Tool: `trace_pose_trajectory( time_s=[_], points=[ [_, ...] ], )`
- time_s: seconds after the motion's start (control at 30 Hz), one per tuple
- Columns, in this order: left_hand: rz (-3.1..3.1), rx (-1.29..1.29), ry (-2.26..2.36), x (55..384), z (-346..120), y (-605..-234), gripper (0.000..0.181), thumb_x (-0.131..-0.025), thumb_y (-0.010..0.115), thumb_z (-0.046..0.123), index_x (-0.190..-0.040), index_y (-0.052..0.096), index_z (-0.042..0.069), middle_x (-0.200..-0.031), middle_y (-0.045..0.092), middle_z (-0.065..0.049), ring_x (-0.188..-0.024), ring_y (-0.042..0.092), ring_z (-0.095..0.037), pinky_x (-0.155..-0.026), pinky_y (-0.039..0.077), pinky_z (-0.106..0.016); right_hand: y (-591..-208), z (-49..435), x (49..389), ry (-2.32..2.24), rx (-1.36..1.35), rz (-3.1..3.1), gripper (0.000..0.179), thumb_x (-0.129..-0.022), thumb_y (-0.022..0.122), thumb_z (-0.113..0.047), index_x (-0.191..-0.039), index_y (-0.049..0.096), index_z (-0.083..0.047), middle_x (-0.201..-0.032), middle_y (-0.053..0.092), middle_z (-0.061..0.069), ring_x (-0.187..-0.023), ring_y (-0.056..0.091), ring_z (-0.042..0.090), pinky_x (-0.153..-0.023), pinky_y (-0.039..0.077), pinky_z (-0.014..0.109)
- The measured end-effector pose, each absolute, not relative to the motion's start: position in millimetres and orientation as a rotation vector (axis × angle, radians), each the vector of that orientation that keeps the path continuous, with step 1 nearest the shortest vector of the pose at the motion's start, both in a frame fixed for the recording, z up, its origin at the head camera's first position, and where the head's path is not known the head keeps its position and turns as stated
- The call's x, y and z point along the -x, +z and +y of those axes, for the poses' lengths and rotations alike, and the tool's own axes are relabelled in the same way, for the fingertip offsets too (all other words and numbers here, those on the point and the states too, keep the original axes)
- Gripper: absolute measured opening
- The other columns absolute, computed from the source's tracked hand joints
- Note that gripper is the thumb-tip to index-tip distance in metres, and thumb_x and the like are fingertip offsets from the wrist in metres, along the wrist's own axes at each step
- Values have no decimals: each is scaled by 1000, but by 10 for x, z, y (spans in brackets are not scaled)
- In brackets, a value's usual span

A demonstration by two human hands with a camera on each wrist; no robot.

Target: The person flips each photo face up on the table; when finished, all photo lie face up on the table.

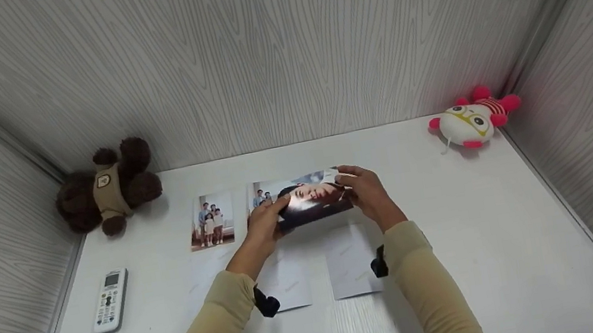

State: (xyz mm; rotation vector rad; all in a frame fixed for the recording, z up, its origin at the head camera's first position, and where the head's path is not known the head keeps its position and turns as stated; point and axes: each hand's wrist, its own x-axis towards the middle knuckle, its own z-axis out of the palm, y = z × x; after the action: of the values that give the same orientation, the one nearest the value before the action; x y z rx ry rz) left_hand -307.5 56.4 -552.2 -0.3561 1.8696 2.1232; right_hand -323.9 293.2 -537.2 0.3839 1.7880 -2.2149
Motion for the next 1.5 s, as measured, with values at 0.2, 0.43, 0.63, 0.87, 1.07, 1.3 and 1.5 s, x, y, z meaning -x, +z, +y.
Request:
trace_pose_trajectory(
  time_s=[0.2, 0.43, 0.63, 0.87, 1.07, 1.3, 1.5],
  points=[
    [1808, 349, 2055, 3104, 502, -5468, 33, -93, 72, 32, -113, 69, 7, -113, 66, -9, -86, 69, -21, -65, 61, -28, -5416, 2926, 3218, -2143, -320, 1817, 48, -103, 60, -14, -147, 46, -3, -100, 65, -4, -78, 57, 7, -65, 49, 22],
    [1644, 365, 2170, 3087, 509, -5446, 41, -95, 71, 27, -128, 63, 5, -117, 66, -13, -86, 68, -19, -72, 61, -30, -5429, 2928, 3203, -2215, -365, 1777, 38, -103, 59, -11, -139, 50, -3, -96, 64, -4, -80, 59, 6, -67, 49, 21],
    [1517, 390, 2302, 3046, 634, -5477, 46, -96, 70, 22, -135, 58, 2, -119, 71, -16, -89, 75, -22, -82, 62, -36, -5441, 2896, 3188, -2323, -513, 1665, 33, -102, 59, -13, -135, 53, -11, -95, 64, -4, -80, 60, 6, -65, 49, 19],
    [1458, 429, 2380, 2982, 839, -5517, 38, -96, 69, 18, -129, 62, 1, -109, 75, -13, -92, 76, -26, -94, 59, -44, -5512, 2802, 3140, -2435, -581, 1533, 26, -105, 53, -11, -130, 48, -10, -93, 61, -1, -76, 59, 8, -60, 48, 21],
    [1436, 412, 2442, 2931, 1014, -5537, 44, -99, 64, 18, -138, 57, 0, -123, 71, -21, -87, 74, -21, -88, 61, -40, -5546, 2721, 3113, -2508, -624, 1498, 36, -105, 51, -10, -139, 43, -6, -95, 62, 1, -81, 64, 9, -67, 55, 20],
    [1428, 497, 2551, 2905, 1122, -5549, 45, -100, 59, 9, -143, 52, -3, -122, 69, -28, -94, 75, -29, -78, 63, -37, -5555, 2683, 3107, -2516, -629, 1466, 35, -105, 52, -8, -138, 43, -7, -104, 60, 3, -89, 66, 12, -75, 59, 23],
    [1521, 494, 2507, 2916, 1055, -5528, 45, -100, 57, 9, -143, 53, -1, -126, 67, -27, -92, 76, -31, -74, 63, -36, -5540, 2741, 3105, -2483, -568, 1495, 27, -104, 53, -7, -130, 46, -9, -97, 59, 2, -83, 62, 13, -72, 58, 24]
  ],
)
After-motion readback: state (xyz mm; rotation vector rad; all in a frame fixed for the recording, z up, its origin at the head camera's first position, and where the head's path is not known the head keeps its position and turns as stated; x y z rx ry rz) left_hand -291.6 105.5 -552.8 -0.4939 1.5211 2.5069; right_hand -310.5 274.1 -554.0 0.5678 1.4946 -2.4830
